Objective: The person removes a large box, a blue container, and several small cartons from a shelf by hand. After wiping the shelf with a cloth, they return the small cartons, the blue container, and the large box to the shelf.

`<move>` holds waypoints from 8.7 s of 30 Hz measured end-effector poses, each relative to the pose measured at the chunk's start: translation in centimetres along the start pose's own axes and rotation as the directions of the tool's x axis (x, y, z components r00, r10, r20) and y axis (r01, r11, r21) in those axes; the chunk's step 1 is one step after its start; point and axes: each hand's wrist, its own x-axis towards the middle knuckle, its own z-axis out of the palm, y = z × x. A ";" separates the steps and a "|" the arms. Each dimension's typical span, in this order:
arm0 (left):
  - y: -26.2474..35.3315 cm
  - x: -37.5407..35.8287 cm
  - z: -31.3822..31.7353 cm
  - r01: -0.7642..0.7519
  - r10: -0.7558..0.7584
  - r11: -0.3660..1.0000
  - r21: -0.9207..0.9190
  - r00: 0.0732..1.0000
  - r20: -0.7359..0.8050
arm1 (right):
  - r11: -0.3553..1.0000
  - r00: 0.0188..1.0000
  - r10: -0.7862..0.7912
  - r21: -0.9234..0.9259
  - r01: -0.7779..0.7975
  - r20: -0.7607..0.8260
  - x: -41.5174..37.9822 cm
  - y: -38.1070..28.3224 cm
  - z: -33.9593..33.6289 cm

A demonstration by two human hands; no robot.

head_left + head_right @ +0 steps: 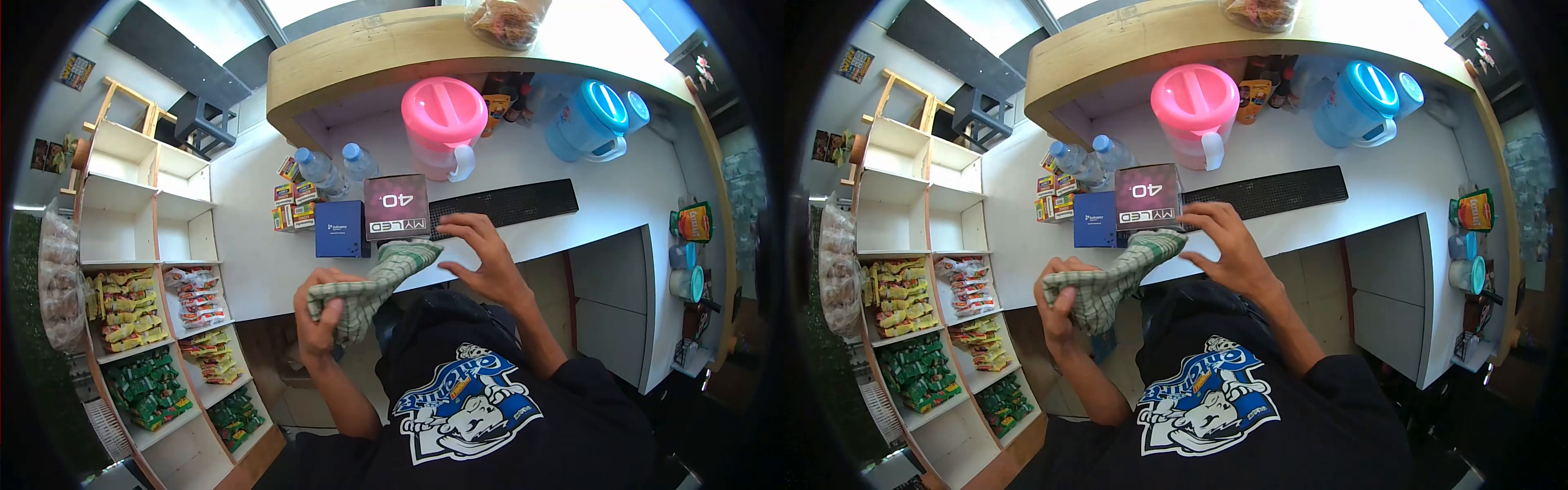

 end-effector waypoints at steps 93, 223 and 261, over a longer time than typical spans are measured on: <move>-23.4 -6.8 -34.2 0.581 0.151 0.253 0.774 0.766 -0.625 | 0.809 0.785 -0.570 -0.001 0.588 0.241 43.0 -23.2 57.1; -23.9 -6.6 -34.8 0.583 0.047 0.233 0.779 0.793 -0.608 | 0.968 0.993 -0.121 0.223 0.116 0.010 28.8 -7.7 60.6; -23.9 -6.7 -34.8 0.588 -0.031 0.172 0.790 0.805 -0.592 | 0.725 0.331 -0.211 0.374 -0.578 0.920 32.9 -8.3 68.3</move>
